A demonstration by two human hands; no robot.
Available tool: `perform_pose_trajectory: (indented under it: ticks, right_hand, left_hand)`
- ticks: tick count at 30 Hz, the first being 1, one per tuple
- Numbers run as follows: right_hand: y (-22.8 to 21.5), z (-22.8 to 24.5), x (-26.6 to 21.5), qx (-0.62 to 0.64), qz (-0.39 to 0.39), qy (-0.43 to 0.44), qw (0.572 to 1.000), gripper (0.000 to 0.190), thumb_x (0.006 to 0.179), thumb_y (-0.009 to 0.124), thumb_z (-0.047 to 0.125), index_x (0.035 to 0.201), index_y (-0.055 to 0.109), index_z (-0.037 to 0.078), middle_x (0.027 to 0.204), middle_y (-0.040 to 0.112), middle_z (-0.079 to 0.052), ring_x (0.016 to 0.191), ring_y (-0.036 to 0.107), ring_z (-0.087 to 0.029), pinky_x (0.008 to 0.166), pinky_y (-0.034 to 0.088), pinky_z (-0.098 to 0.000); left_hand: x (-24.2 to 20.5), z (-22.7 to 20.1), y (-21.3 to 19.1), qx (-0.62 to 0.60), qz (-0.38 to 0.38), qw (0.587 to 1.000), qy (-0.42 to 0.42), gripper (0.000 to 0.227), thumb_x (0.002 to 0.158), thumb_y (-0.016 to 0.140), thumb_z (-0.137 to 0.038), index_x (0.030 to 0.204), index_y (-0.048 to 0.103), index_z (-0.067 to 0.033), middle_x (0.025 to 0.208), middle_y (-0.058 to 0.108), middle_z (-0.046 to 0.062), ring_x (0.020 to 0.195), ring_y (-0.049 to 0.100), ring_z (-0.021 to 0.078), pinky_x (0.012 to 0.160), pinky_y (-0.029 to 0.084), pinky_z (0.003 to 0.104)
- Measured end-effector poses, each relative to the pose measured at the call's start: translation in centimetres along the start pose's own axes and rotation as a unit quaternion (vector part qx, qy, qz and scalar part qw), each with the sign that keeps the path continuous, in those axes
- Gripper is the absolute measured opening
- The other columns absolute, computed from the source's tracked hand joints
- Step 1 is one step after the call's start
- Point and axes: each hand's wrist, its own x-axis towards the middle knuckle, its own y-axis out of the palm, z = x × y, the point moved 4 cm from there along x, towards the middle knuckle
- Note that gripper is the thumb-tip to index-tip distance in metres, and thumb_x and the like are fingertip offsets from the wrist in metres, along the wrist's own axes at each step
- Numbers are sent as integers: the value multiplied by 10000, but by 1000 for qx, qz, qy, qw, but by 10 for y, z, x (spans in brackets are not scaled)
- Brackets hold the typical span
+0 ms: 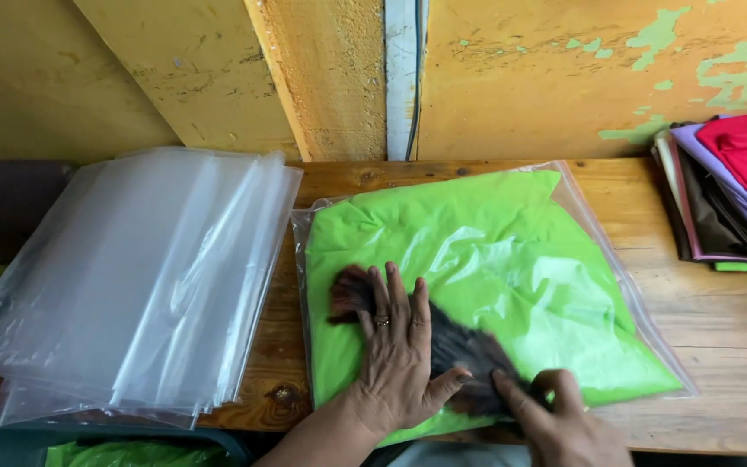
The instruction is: Sealing a neon green garment inside a plastic bag and then thoroughly brushing the bag with a feather duster before placing it in a laundry basket.
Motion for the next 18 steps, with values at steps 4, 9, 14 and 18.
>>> perform_pose_trajectory:
  ticks: [4, 9, 14, 18]
  right_hand:
    - [32, -52, 21, 9, -113, 34, 993, 637, 716, 565, 411, 1262, 369, 675, 1036, 451, 118, 550, 641, -256, 532, 518, -417]
    - [21, -159, 39, 91, -177, 294, 935, 415, 909, 506, 357, 1308, 586, 438, 1090, 603, -165, 887, 682, -446, 801, 524, -507]
    - [22, -141, 14, 44, -324, 210, 921, 471, 881, 622, 254, 1330, 644, 395, 1074, 594, -27, 723, 654, -282, 603, 518, -397]
    - [22, -71, -4, 58, -137, 32, 988, 679, 722, 545, 302, 1295, 395, 635, 993, 483, 153, 664, 655, -111, 538, 539, -288]
  left_hand:
    - [2, -6, -6, 47, -75, 995, 53, 896, 888, 133, -648, 1461, -24, 22, 1492, -80, 357, 1397, -92, 532, 1095, -33, 669]
    - [4, -7, -1, 125, -20, 991, 40, 888, 876, 143, -661, 1476, 112, -7, 1498, -58, 333, 1370, -40, 547, 1041, -5, 694]
    - [5, -7, 3, 200, -30, 978, 51, 887, 882, 163, -691, 1476, 161, -31, 1503, -10, 331, 1367, 13, 536, 1037, 26, 681]
    - [8, -8, -1, 128, -19, 990, 49, 891, 894, 122, -674, 1364, 354, 46, 1487, 12, 343, 1354, 10, 551, 1010, 4, 715]
